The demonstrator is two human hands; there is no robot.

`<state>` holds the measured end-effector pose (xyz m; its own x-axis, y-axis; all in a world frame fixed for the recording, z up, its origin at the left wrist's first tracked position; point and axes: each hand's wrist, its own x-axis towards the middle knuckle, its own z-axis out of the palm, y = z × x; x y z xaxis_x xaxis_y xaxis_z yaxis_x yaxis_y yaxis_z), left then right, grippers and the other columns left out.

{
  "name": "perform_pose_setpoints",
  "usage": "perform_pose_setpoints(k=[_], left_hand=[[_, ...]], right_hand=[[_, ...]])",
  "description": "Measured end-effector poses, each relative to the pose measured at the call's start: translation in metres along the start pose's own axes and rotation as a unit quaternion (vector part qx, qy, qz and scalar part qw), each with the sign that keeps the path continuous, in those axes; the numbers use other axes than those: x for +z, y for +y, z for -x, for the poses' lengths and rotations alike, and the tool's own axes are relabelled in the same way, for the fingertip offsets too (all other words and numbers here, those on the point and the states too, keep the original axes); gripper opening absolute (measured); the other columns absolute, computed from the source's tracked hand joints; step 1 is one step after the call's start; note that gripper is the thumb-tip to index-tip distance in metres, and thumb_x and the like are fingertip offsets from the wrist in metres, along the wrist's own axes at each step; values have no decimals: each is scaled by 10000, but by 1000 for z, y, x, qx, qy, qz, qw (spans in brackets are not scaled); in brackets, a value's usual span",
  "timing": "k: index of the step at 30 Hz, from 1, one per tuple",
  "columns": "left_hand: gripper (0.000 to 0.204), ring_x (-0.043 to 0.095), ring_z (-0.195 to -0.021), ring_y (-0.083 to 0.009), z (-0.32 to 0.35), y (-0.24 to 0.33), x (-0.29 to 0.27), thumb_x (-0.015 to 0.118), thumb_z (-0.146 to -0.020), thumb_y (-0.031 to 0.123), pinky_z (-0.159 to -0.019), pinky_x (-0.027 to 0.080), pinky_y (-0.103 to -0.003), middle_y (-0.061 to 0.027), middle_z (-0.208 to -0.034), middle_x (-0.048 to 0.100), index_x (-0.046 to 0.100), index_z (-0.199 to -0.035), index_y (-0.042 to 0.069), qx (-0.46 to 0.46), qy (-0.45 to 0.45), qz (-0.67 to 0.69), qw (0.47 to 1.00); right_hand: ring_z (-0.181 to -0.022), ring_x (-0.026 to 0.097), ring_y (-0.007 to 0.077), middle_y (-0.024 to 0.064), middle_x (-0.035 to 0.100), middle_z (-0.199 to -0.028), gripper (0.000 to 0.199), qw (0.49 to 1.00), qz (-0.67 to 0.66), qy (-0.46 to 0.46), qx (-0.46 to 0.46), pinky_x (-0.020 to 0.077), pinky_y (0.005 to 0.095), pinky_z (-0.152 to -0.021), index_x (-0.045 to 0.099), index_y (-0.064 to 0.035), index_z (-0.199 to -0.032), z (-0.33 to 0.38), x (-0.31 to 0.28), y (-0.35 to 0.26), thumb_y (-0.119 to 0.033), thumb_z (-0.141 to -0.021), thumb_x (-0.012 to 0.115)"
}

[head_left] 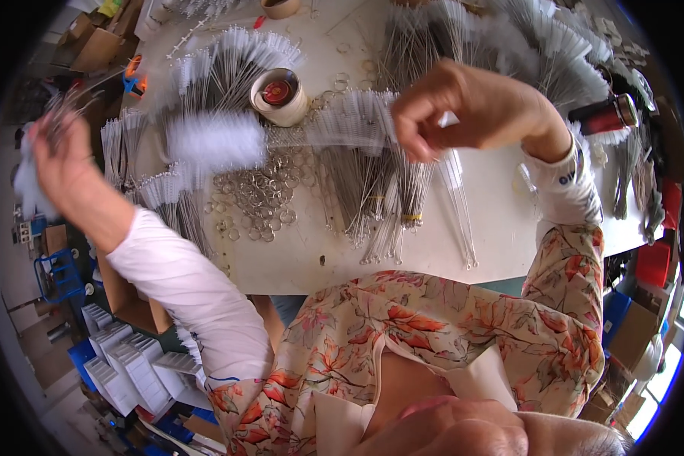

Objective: Attaching metal rings to the wire handles of white cleaning brushes.

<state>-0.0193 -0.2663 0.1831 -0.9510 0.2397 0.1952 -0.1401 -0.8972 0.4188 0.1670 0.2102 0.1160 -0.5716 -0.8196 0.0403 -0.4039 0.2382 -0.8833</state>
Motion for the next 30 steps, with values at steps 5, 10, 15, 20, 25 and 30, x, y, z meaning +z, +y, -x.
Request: perform_pose_setpoints(k=[5,10,15,20,25,30], left_hand=[[190,566,-869,-288,46,-24,8,513,-907,184,-896,429,-427,-82,-855,560,540,-874,-1,235,2,-281,931],[388,471,-632,-81,115,-221,46,655,-827,183,-562,397,-237,-55,-856,556,526,-1115,-43,14,-120,-366,923],[379,488,-612,-67,153,-277,63,676,-807,200,-507,380,-213,-49,-821,592,568,-1079,-41,-115,-112,-436,886],[249,535,-621,-161,180,-273,32,507,-916,186,-608,478,-280,-112,-797,574,547,-911,-60,-9,-30,-454,891],[322,306,-456,-73,206,-250,14,419,-959,266,-413,285,-230,-28,-637,409,459,-768,9,127,-14,-488,863],[247,428,-414,-108,232,-298,-56,403,-936,218,-379,416,-247,-85,-659,479,408,-823,-2,88,12,-561,823]], right_hand=[[-634,582,96,52,611,-735,96,962,-91,257,30,490,235,-565,559,-13,-781,43,16,26,74,-793,598],[-656,598,218,73,617,-699,51,920,-191,343,-7,473,328,-589,622,-65,-761,-11,37,-27,-71,-713,604],[-759,631,116,51,647,-830,171,954,97,280,-37,519,259,-675,612,-35,-946,-19,73,-26,-37,-781,656],[-787,636,156,53,646,-937,273,917,134,356,118,530,279,-686,612,-45,-1034,49,110,9,-137,-786,683],[-759,615,133,47,648,-904,225,814,183,468,291,499,242,-639,619,-61,-1004,146,156,59,-143,-802,677],[-720,583,77,14,638,-828,148,744,62,622,236,490,221,-639,636,-33,-967,156,149,84,-128,-855,626]])
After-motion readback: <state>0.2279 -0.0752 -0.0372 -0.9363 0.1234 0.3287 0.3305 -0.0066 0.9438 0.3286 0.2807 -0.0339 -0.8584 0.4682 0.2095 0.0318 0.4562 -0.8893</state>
